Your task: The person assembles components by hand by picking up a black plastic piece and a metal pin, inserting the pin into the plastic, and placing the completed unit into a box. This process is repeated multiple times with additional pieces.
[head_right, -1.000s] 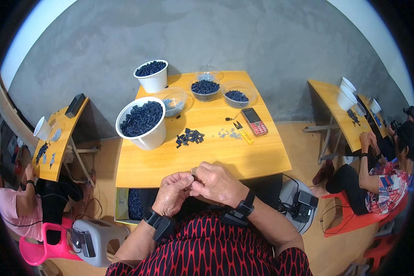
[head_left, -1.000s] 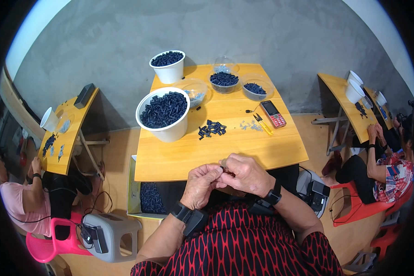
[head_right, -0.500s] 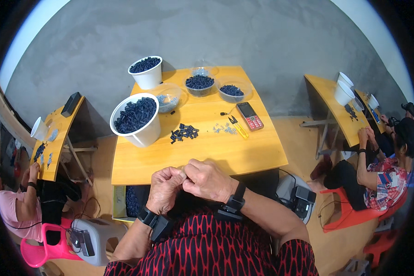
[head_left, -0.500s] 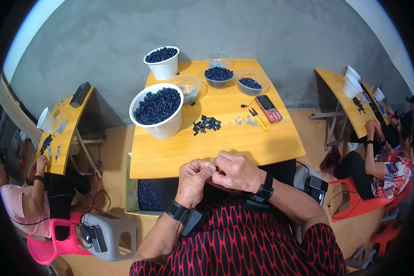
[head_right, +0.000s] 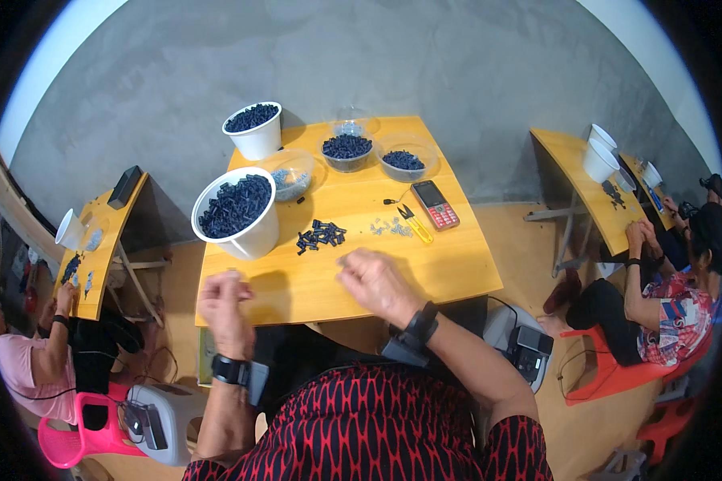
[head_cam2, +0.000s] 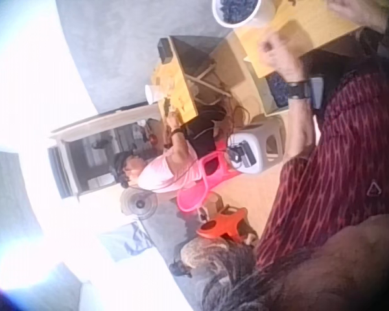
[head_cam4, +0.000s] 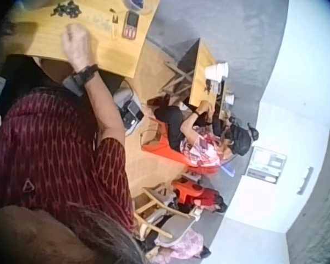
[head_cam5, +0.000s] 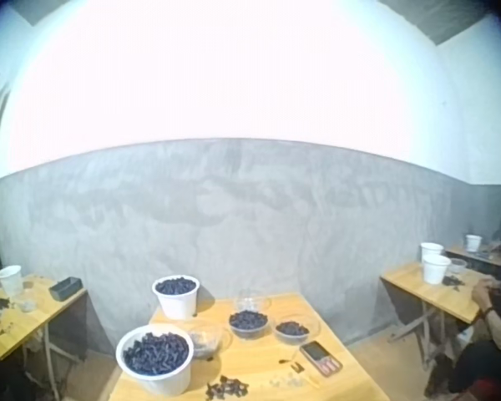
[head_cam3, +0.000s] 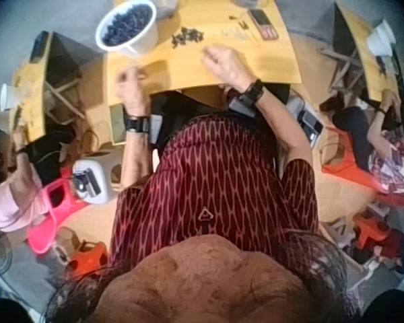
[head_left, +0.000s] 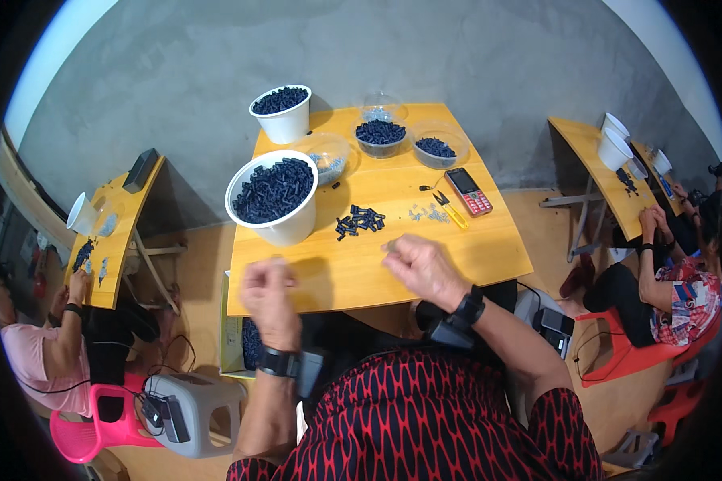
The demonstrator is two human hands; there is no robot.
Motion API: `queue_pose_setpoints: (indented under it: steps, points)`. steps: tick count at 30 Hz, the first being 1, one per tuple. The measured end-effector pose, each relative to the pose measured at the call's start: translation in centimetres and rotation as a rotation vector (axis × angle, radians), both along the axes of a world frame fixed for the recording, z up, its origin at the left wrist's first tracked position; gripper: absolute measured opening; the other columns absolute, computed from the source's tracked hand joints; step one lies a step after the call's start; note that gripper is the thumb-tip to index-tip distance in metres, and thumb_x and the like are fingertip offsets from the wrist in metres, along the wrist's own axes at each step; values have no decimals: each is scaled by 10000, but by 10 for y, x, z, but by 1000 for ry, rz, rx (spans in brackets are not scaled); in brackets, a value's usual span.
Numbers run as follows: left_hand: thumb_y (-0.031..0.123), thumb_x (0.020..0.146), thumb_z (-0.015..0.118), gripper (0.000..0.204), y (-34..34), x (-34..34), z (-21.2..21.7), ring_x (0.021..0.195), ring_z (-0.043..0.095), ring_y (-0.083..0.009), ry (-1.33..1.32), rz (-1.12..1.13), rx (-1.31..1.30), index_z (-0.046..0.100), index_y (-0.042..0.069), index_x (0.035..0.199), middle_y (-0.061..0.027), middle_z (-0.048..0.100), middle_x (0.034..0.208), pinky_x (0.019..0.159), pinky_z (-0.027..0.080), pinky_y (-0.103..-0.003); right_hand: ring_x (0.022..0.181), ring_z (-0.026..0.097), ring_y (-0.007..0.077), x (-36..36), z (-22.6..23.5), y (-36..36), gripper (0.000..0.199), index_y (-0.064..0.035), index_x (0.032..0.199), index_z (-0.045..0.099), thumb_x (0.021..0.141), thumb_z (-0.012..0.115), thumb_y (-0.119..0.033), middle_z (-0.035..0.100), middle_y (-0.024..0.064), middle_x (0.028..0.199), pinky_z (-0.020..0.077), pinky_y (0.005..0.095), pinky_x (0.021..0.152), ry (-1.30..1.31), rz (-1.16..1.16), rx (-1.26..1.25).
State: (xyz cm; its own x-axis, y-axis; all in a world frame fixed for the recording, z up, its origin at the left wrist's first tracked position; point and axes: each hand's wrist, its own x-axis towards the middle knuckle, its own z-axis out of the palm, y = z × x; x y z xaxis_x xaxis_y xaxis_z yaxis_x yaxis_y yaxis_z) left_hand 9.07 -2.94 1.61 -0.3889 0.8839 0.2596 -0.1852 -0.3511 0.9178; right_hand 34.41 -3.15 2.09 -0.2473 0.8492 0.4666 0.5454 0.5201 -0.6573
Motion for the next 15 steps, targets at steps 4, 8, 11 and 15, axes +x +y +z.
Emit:
queue_pose_setpoints:
  steps: [4, 8, 11, 15]
  points:
    - [98, 869, 681, 106, 26, -79, -1, 621, 531, -78, 6, 539, 23, 581, 73, 892, -3, 583, 776, 550, 456, -215, 833, 637, 382, 21, -2, 33, 116, 46, 877, 633, 810, 642, -48, 640, 208, 859, 512, 423, 725, 15, -183, 9]
    - [108, 852, 674, 118, 30, -173, -80, 585, 522, -98, -98, 651, -146, 569, 57, 861, -7, 559, 728, 500, 444, -256, 806, 646, 332, 12, 4, 53, 142, 52, 943, 645, 832, 621, -33, 639, 186, 859, 510, 379, 732, -104, -143, 10]
    - [183, 843, 673, 166, 34, -209, -138, 501, 481, -105, -97, 546, -495, 570, 65, 785, -2, 526, 642, 422, 399, -279, 792, 631, 350, 6, 5, 60, 154, 46, 948, 651, 823, 638, -43, 623, 181, 848, 503, 391, 721, -177, -83, 8]
    - [233, 831, 649, 263, 32, -194, -156, 406, 433, -138, -60, 286, -724, 546, 91, 635, -15, 459, 509, 371, 359, -296, 793, 624, 350, 9, 4, 64, 169, 31, 957, 656, 810, 659, -51, 613, 174, 840, 496, 413, 718, -308, -74, -14]
